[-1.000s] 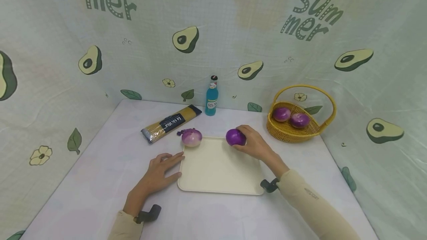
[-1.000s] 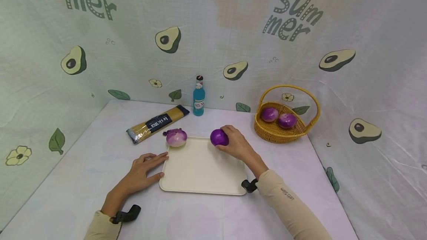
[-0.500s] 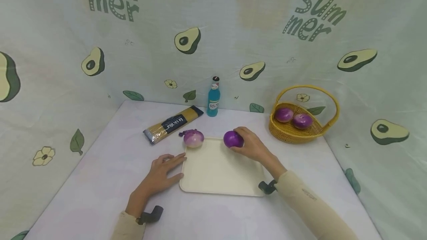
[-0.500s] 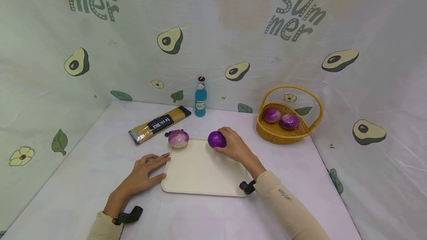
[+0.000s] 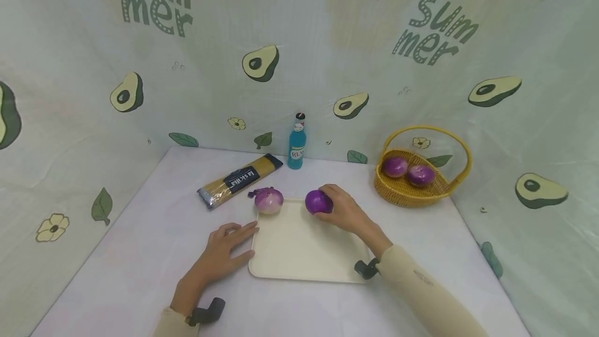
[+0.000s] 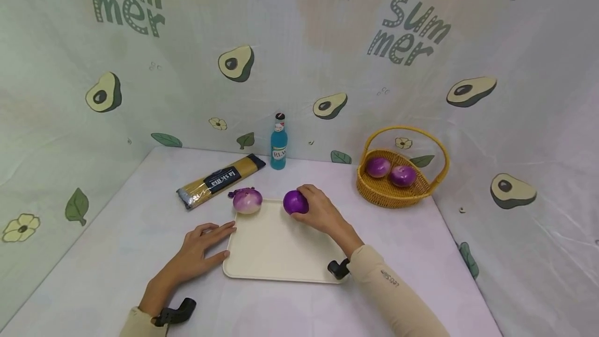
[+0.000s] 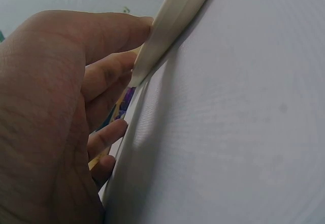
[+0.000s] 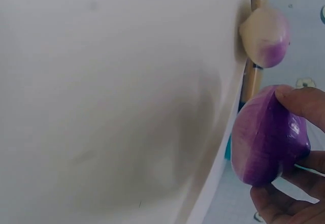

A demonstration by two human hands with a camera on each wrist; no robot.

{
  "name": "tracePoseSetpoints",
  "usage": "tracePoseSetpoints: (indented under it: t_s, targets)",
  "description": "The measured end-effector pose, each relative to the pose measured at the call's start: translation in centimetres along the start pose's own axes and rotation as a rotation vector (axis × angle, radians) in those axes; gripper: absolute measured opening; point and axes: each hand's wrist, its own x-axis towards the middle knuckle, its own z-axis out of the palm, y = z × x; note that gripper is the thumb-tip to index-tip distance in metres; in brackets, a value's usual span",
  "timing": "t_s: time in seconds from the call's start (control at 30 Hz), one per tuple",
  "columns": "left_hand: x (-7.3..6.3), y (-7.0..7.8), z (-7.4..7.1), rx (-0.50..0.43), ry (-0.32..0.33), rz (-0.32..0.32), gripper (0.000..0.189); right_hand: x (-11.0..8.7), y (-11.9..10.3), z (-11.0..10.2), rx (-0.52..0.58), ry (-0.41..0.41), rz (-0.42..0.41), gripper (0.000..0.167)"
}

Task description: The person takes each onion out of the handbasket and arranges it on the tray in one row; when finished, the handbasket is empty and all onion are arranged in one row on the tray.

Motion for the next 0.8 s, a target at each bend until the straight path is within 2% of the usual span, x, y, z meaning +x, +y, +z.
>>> tracePoseSetpoints:
  t_s: [0.27, 0.6, 0.8]
  targets:
    - [0.4, 0.3, -0.5, 0.007, -0.043, -0.038, 0.061, 0.7, -0.2, 0.0, -0.004, -0.008, 0.006, 0.070]
    - [0.3, 0.4, -0.5, 0.003, -0.034, -0.032, 0.060, 1.0, -0.6, 0.8, -0.006, -0.035, 0.033, 0.070]
    - [0.2, 0.4, -0.5, -0.012, -0.037, -0.033, 0.060, 1.3, -0.7, 1.3, 0.003, -0.029, 0.003, 0.070]
